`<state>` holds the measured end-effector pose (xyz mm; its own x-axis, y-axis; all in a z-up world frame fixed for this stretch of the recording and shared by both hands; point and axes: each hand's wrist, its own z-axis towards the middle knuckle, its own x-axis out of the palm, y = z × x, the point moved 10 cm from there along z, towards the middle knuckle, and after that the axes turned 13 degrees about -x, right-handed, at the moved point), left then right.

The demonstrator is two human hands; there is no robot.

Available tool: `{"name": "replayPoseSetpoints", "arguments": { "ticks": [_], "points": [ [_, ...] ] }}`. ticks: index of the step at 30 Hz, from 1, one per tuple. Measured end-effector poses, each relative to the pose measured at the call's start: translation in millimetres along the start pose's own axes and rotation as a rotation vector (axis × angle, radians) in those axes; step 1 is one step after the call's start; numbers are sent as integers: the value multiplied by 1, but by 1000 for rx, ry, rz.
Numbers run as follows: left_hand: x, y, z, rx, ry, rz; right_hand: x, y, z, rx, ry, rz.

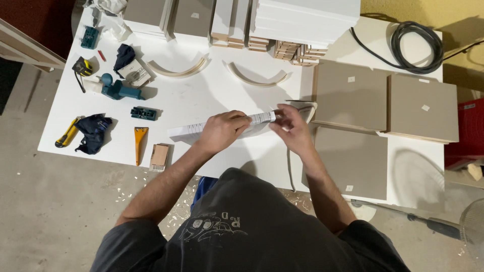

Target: Applying edge banding to wooden panels using an iron and finishing the edges with a trimmer and sanding block.

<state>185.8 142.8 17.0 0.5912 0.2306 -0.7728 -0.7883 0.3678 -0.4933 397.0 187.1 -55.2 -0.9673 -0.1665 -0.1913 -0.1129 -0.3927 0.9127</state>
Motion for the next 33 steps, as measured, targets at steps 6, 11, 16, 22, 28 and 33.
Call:
{"name": "replayPoseSetpoints", "arguments": {
  "ticks": [6,11,16,22,28,33],
  "points": [
    [-4,-4,-1,8,2,-8,-6,13,7,133,-209,-116],
    [10,-1,-1,5,7,9,-8,-5,6,142,-215,-42],
    [7,-2,-2,-16,-14,3,-8,-21,10,176,-190,77],
    [16,4,-2,5,-13,-17,17,92,40,-445,153,-363],
    [-3,40,-27,46,-25,73,32,78,45,-419,382,-303],
    [-82,86,-57,-47,51,68,33,73,49,-368,419,-299]
  ]
}}
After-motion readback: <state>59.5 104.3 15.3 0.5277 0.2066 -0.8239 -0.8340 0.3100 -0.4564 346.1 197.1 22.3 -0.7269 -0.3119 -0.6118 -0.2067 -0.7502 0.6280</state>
